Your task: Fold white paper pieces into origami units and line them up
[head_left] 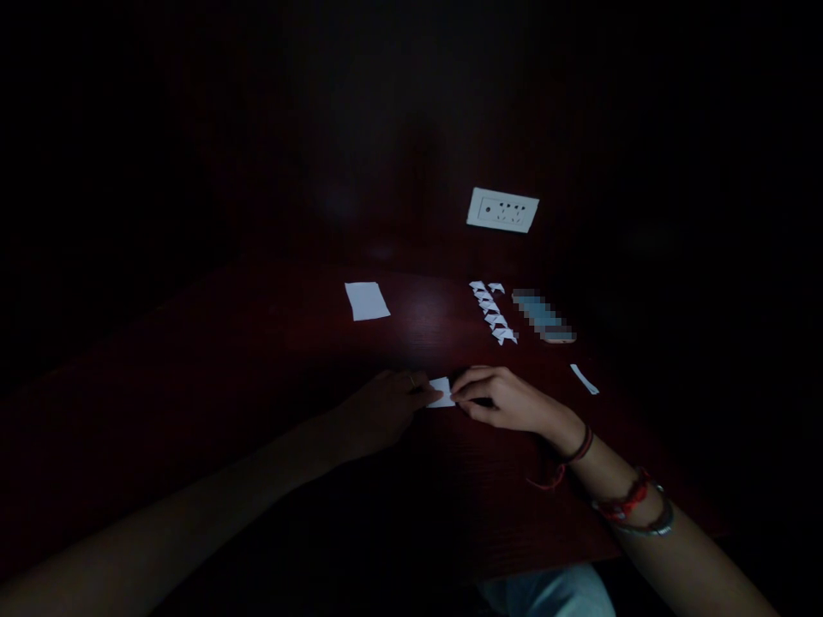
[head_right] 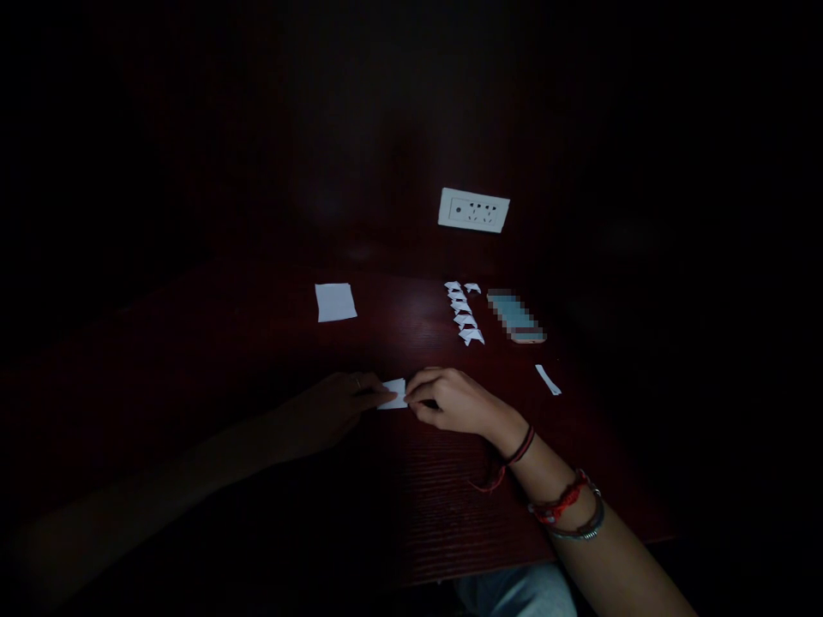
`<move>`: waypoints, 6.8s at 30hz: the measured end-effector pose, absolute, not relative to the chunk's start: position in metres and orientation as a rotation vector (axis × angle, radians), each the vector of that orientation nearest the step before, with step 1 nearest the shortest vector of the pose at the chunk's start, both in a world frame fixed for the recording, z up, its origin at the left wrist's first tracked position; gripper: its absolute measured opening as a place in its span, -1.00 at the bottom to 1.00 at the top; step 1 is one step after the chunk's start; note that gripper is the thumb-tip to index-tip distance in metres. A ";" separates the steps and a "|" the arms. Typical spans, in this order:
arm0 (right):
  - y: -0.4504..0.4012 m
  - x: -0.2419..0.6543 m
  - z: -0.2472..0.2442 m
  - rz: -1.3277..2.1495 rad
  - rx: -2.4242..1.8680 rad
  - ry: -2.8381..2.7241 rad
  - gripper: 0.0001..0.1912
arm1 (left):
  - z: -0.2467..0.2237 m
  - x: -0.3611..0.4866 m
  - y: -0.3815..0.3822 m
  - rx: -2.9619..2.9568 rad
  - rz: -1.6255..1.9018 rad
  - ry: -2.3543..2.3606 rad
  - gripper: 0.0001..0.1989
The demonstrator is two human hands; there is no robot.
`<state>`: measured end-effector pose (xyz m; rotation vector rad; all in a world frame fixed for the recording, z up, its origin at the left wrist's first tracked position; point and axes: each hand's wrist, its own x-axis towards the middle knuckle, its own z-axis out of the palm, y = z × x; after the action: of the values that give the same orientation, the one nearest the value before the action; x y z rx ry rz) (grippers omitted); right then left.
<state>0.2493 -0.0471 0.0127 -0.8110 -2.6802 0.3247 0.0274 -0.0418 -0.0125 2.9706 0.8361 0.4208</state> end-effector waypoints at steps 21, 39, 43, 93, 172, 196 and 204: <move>-0.048 0.249 0.015 -0.024 -0.969 -2.783 -0.76 | -0.009 0.028 -0.044 3.021 0.358 0.877 -0.60; -0.050 0.243 0.010 0.045 -1.056 -2.685 -0.70 | -0.009 0.036 -0.058 2.941 0.529 1.039 -0.65; -0.049 0.243 0.009 -0.026 -1.075 -2.703 -0.72 | -0.012 0.030 -0.051 2.985 0.577 0.888 -0.68; -0.044 0.234 -0.002 0.341 -1.099 -2.417 -0.92 | 0.003 0.016 -0.043 2.935 0.369 0.605 -0.52; -0.041 0.240 0.000 0.396 -1.068 -2.424 -0.89 | -0.015 0.017 -0.037 3.031 0.484 0.726 -0.64; -0.046 0.230 0.005 0.472 -1.023 -2.326 -0.91 | -0.007 0.016 -0.040 3.164 0.306 0.643 -0.53; -0.045 0.230 0.000 0.564 -1.068 -2.203 -0.86 | -0.011 0.017 -0.038 3.098 0.380 0.741 -0.56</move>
<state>0.2295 -0.0445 -0.0004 -1.0681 -2.2035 0.5638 0.0175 -0.0385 -0.0111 3.0978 0.7406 0.3796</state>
